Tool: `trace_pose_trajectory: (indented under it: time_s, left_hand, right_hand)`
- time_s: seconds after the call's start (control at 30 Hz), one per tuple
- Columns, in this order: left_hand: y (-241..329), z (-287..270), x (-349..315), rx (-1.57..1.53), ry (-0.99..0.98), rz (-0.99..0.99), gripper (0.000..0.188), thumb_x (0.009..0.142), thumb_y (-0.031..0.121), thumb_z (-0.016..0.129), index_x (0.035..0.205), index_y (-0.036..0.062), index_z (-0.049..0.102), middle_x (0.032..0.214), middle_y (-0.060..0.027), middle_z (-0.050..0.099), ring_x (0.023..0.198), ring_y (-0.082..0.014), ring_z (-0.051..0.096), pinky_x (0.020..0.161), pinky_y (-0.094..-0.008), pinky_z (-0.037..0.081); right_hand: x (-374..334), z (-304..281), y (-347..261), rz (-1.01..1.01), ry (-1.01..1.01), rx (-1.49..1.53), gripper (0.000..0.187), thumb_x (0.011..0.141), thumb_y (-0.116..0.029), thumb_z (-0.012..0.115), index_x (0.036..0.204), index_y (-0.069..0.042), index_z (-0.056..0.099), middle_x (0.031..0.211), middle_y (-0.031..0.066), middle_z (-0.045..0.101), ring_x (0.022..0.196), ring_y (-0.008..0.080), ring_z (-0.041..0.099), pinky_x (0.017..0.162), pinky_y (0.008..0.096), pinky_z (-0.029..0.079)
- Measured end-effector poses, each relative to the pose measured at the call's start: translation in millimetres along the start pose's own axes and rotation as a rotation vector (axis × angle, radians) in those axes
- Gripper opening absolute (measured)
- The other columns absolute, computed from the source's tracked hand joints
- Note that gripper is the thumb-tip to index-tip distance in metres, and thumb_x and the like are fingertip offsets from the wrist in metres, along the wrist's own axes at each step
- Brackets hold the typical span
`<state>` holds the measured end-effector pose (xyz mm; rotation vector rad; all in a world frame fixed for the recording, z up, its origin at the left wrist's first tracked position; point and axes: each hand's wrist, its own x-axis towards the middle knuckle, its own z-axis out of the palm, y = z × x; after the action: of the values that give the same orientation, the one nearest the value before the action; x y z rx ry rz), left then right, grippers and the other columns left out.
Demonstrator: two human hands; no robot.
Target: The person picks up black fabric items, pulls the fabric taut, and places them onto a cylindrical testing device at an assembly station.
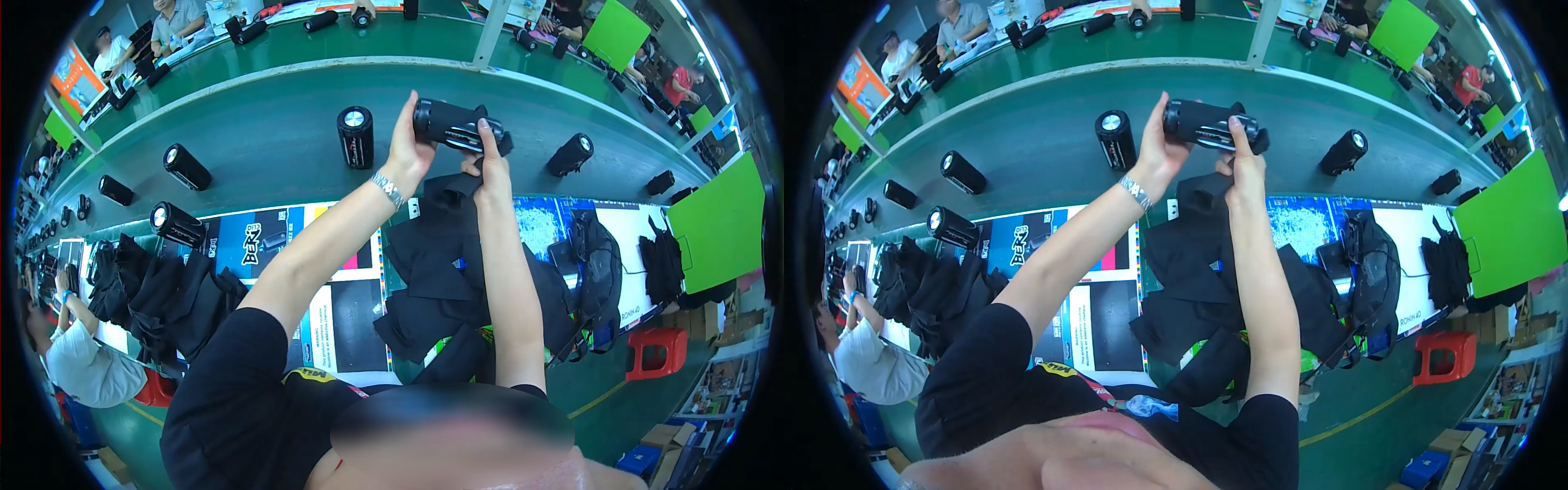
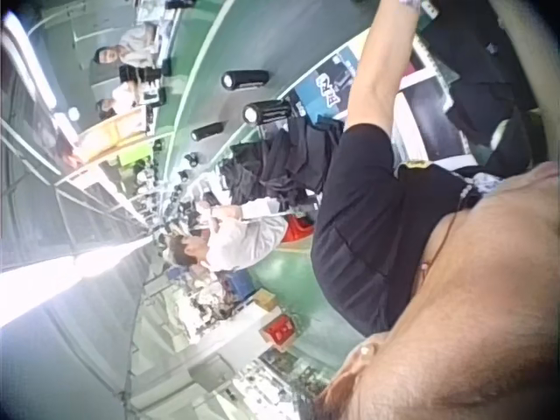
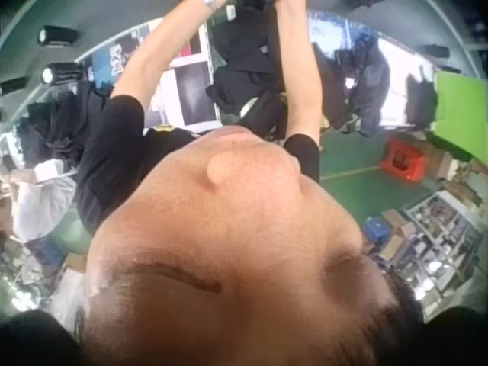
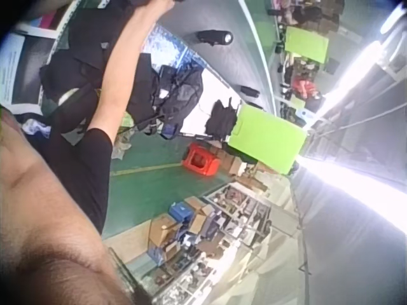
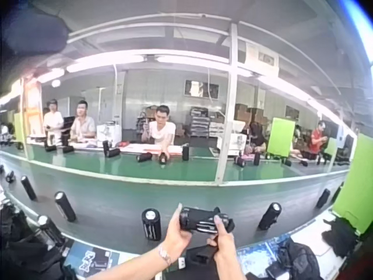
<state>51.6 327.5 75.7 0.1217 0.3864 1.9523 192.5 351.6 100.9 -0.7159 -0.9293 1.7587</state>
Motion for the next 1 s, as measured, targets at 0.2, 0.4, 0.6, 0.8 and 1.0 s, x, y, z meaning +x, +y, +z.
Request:
trace_pose_trajectory:
  time_s: [0.2,0.4,0.6,0.8,1.0]
  left_hand:
    - [23.9,-23.8,-28.6,0.790,-0.009,0.065,0.049,0.092,0.036,0.060,0.127,0.0023,0.053,0.124,-0.0084,0.058,0.098,-0.0151,0.056,0.090,-0.0311,0.042]
    - [15.5,18.6,14.0,1.073,-0.303,0.274,0.033,0.091,0.023,0.060,0.116,0.0023,0.063,0.098,-0.0037,0.064,0.076,-0.0078,0.054,0.064,-0.0220,0.043]
    - [-6.9,21.1,68.3,1.333,-0.391,-0.084,0.027,0.087,0.025,0.067,0.104,0.0039,0.069,0.075,0.0011,0.059,0.062,-0.0060,0.049,0.054,-0.0196,0.039]
    - [-13.2,42.6,91.1,2.088,-0.846,0.816,0.023,0.082,0.024,0.067,0.086,0.0013,0.067,0.079,-0.0139,0.063,0.070,-0.0303,0.060,0.064,-0.0397,0.048]
    - [-14.7,56.0,82.6,2.094,-1.038,1.159,0.029,0.086,0.028,0.063,0.079,0.0005,0.066,0.076,-0.0119,0.062,0.071,-0.0285,0.063,0.064,-0.0394,0.049]
  right_hand:
    - [22.6,-14.0,-6.5,-0.491,-0.021,-0.703,0.049,0.067,-0.016,0.084,0.107,0.001,0.060,0.091,0.0072,0.065,0.075,0.0105,0.059,0.063,0.0248,0.047]
    - [34.1,-47.7,13.9,-0.545,-0.098,-0.892,0.063,0.064,-0.021,0.085,0.117,0.001,0.058,0.103,0.0107,0.066,0.093,0.0156,0.063,0.082,0.0289,0.050]
    - [26.8,-41.7,0.2,-0.445,0.009,-0.842,0.055,0.070,-0.027,0.083,0.111,0.001,0.060,0.099,0.0092,0.066,0.089,0.0135,0.062,0.078,0.0272,0.049]
    - [49.4,-60.4,-4.4,-0.378,0.034,-0.832,0.053,0.067,-0.037,0.084,0.096,0.003,0.065,0.087,0.0096,0.069,0.080,0.0139,0.063,0.074,0.0283,0.049]
    - [53.5,-65.2,-16.7,-0.309,-0.007,-0.887,0.045,0.069,-0.042,0.081,0.085,-0.004,0.065,0.058,-0.0054,0.047,0.046,0.0034,0.038,0.042,0.0232,0.025]
